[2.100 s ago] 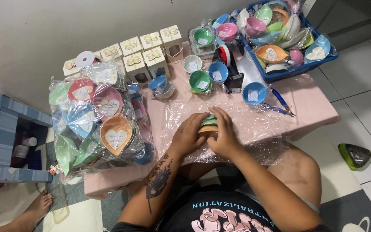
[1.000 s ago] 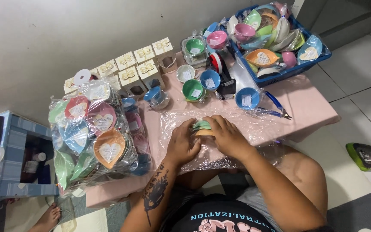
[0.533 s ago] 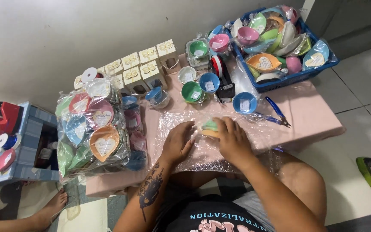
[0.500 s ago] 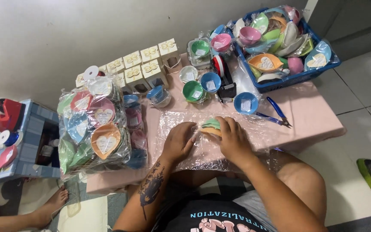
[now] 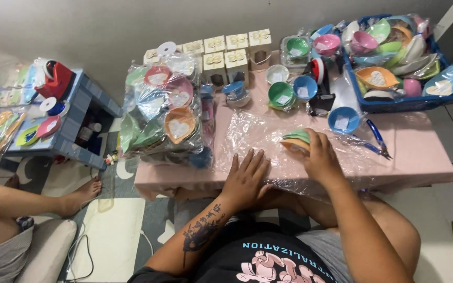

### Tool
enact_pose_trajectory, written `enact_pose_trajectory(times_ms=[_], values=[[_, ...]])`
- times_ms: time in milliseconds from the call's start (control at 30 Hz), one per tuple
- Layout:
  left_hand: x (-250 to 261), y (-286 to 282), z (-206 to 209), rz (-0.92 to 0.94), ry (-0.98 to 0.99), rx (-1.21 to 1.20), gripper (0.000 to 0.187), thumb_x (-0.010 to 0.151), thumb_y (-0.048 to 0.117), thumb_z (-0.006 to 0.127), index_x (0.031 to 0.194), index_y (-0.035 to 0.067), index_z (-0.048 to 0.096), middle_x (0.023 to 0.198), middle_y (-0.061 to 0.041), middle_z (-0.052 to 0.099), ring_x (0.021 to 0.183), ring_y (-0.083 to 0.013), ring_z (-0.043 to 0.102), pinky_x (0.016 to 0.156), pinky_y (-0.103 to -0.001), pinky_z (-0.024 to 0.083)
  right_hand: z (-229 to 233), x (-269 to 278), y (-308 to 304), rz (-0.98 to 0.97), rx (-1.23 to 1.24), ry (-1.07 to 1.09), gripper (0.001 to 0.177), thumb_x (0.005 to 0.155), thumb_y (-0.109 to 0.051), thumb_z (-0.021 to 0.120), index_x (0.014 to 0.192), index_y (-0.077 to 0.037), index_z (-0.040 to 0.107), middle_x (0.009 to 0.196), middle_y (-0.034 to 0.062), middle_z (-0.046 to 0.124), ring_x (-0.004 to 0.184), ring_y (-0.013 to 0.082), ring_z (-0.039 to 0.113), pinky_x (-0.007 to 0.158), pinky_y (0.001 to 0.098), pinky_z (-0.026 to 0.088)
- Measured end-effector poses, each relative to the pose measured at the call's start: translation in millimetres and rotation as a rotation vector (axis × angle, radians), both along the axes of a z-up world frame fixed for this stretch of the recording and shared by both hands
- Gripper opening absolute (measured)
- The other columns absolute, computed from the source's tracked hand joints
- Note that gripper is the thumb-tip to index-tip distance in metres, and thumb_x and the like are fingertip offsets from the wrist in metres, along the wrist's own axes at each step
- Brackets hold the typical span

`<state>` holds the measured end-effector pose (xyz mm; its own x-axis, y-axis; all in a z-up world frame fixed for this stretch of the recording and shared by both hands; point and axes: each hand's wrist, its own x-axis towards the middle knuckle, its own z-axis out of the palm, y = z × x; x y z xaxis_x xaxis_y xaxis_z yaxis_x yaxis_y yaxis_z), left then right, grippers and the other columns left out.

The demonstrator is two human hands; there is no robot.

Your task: The person places heart-shaped souvenir items into clear plastic bags by hand.

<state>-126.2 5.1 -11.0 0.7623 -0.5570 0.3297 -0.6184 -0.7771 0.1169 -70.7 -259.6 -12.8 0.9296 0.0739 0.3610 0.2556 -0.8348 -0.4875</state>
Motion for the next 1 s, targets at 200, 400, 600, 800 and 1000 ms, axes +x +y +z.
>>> enact_pose_trajectory(times_ms=[200, 400, 600, 800, 1000], values=[[-17.2, 32.1, -51.4, -0.02, -0.143, 0.038, 0.083, 0.092, 0.05, 0.065, 0.164, 0.018, 0.039, 0.168, -0.014, 0.04, 0.157, -0.0383, 0.035, 0.121, -0.065, 0.029, -17.0, 9.6, -6.3, -0.046, 0.064, 0.179, 0.077, 0.09, -0.026, 0.076, 0.158, -0.015, 0.041, 0.136, 0.0261, 0.052, 0.127, 0.0562, 0.057, 0.107, 0.0665, 0.047], [-22.9, 38.1, -42.9, -0.032, -0.085, 0.063, 0.101, 0.081, 0.048, 0.074, 0.168, 0.018, 0.031, 0.171, -0.014, 0.036, 0.159, -0.0379, 0.033, 0.122, -0.062, 0.03, -4.9, 4.5, -0.1, -0.092, 0.054, 0.251, 0.076, 0.092, -0.018, 0.071, 0.16, -0.021, 0.037, 0.142, 0.0252, 0.049, 0.132, 0.0545, 0.054, 0.11, 0.0669, 0.045], [-29.1, 37.0, -61.5, -0.109, -0.381, -0.125, 0.074, 0.089, 0.041, 0.063, 0.161, 0.03, 0.046, 0.166, -0.01, 0.046, 0.157, -0.0363, 0.038, 0.126, -0.067, 0.008, 8.7, 2.2, 9.3, -0.105, 0.049, 0.31, 0.068, 0.099, -0.022, 0.064, 0.16, -0.02, 0.035, 0.143, 0.0271, 0.047, 0.136, 0.0547, 0.05, 0.114, 0.0667, 0.042], [-69.0, 42.9, -78.0, -0.436, -0.281, -0.305, 0.044, 0.092, 0.016, 0.049, 0.133, 0.022, 0.065, 0.137, -0.006, 0.065, 0.13, -0.0324, 0.064, 0.098, -0.052, 0.051, 8.8, 6.1, 7.0, -0.127, 0.04, 0.359, 0.069, 0.1, -0.024, 0.062, 0.162, -0.022, 0.032, 0.148, 0.0254, 0.044, 0.14, 0.0527, 0.047, 0.117, 0.0655, 0.04], [-59.0, 38.7, -128.8, -0.284, 0.193, 0.031, 0.031, 0.097, 0.036, 0.066, 0.122, 0.021, 0.076, 0.119, -0.007, 0.075, 0.108, -0.0302, 0.074, 0.084, -0.041, 0.061, 13.8, 5.2, 10.5, -0.121, 0.05, 0.388, 0.071, 0.099, -0.021, 0.061, 0.162, -0.022, 0.03, 0.148, 0.0247, 0.044, 0.142, 0.052, 0.046, 0.12, 0.0635, 0.038]])
